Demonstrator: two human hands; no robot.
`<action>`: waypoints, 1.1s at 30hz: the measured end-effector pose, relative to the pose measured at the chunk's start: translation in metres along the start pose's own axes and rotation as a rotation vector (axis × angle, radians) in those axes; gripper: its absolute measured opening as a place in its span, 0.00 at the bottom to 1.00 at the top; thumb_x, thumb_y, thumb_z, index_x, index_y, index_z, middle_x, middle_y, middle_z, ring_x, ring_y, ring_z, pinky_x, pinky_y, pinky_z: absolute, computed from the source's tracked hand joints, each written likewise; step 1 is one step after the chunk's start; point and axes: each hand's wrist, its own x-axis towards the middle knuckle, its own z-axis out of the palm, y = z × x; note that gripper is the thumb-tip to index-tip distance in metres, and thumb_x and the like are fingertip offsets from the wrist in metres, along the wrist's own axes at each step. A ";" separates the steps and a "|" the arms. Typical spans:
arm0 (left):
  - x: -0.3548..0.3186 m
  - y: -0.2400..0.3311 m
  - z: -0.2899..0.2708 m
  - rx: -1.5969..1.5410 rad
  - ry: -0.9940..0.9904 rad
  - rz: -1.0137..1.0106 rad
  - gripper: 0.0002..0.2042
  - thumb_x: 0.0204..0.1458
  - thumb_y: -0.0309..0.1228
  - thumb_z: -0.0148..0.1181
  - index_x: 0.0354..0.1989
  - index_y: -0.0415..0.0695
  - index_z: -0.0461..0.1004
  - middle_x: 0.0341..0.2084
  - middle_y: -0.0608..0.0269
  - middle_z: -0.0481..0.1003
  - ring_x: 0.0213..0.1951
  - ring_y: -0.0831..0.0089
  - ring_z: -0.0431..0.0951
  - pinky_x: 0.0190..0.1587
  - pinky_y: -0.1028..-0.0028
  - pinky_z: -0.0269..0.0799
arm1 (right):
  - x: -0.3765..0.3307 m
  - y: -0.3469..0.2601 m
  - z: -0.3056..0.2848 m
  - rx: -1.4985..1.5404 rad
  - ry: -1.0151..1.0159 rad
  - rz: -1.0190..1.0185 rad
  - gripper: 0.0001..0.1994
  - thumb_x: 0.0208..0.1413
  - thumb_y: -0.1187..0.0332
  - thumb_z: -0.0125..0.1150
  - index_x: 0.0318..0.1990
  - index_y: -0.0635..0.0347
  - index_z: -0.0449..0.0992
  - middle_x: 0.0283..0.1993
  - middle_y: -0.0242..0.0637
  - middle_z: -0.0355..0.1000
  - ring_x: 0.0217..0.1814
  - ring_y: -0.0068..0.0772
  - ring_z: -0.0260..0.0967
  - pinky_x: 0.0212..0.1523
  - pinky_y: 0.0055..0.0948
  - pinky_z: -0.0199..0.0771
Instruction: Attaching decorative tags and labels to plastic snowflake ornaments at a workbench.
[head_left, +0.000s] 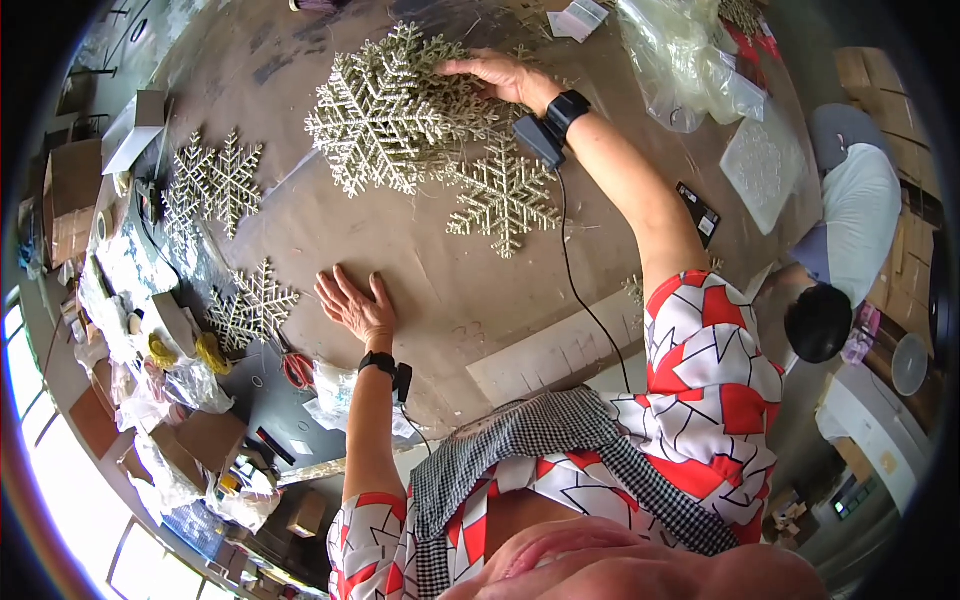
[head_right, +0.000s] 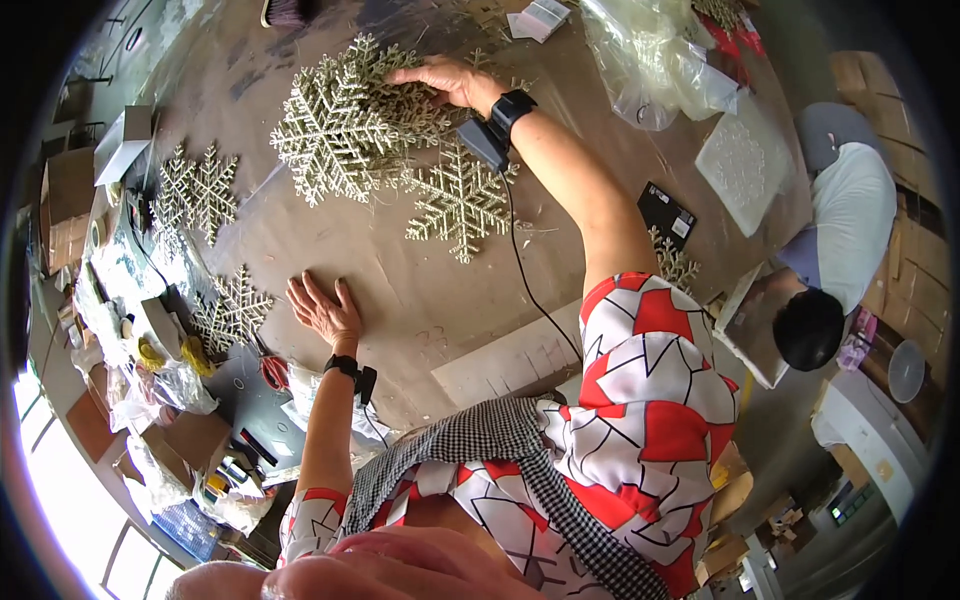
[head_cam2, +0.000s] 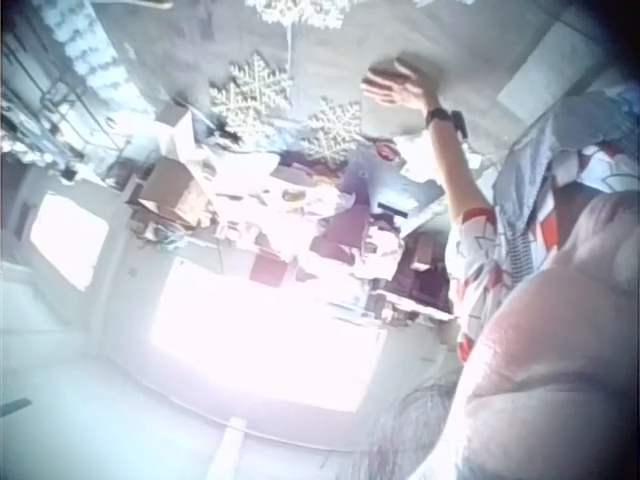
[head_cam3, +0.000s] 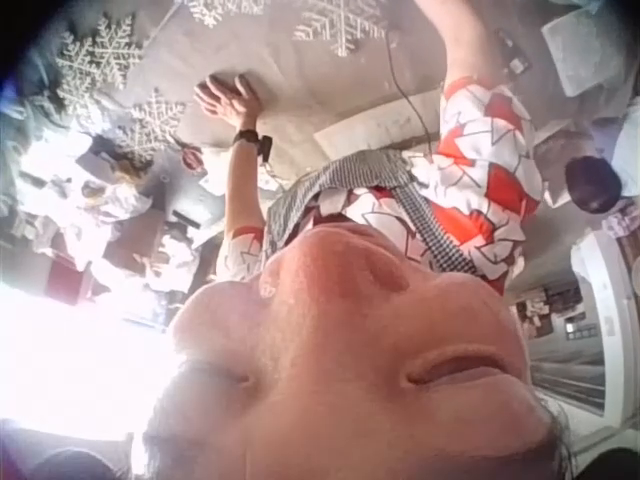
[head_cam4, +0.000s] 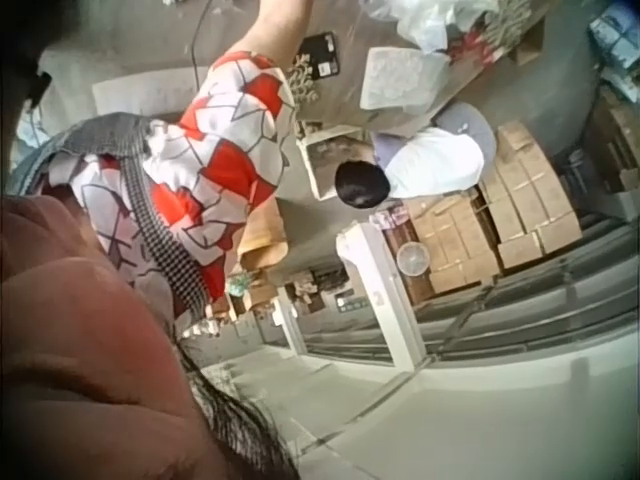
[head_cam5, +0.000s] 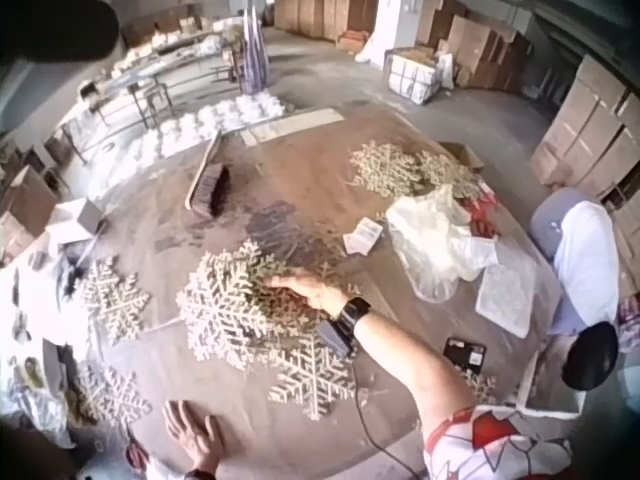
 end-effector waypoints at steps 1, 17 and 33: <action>0.000 0.001 0.002 -0.003 -0.003 0.002 0.34 0.51 0.50 0.48 0.63 0.46 0.50 0.64 0.50 0.45 0.66 0.53 0.40 0.64 0.55 0.35 | -0.001 0.007 0.000 0.029 0.021 -0.006 0.42 0.36 0.47 0.71 0.58 0.60 0.62 0.66 0.43 0.50 0.69 0.43 0.41 0.59 0.48 0.51; -0.001 -0.008 0.011 -0.125 0.074 0.046 0.28 0.55 0.48 0.42 0.61 0.46 0.55 0.63 0.52 0.50 0.65 0.53 0.44 0.64 0.55 0.36 | -0.129 0.094 0.048 0.170 0.306 -0.258 0.38 0.35 0.52 0.73 0.52 0.67 0.66 0.47 0.44 0.70 0.49 0.37 0.67 0.51 0.35 0.68; -0.085 -0.008 -0.055 -1.320 -0.778 -0.042 0.43 0.43 0.44 0.67 0.64 0.45 0.48 0.60 0.56 0.54 0.55 0.66 0.61 0.53 0.67 0.61 | -0.342 0.181 0.179 0.344 0.381 -0.034 0.35 0.43 0.57 0.69 0.55 0.68 0.61 0.51 0.39 0.67 0.51 0.30 0.64 0.55 0.28 0.62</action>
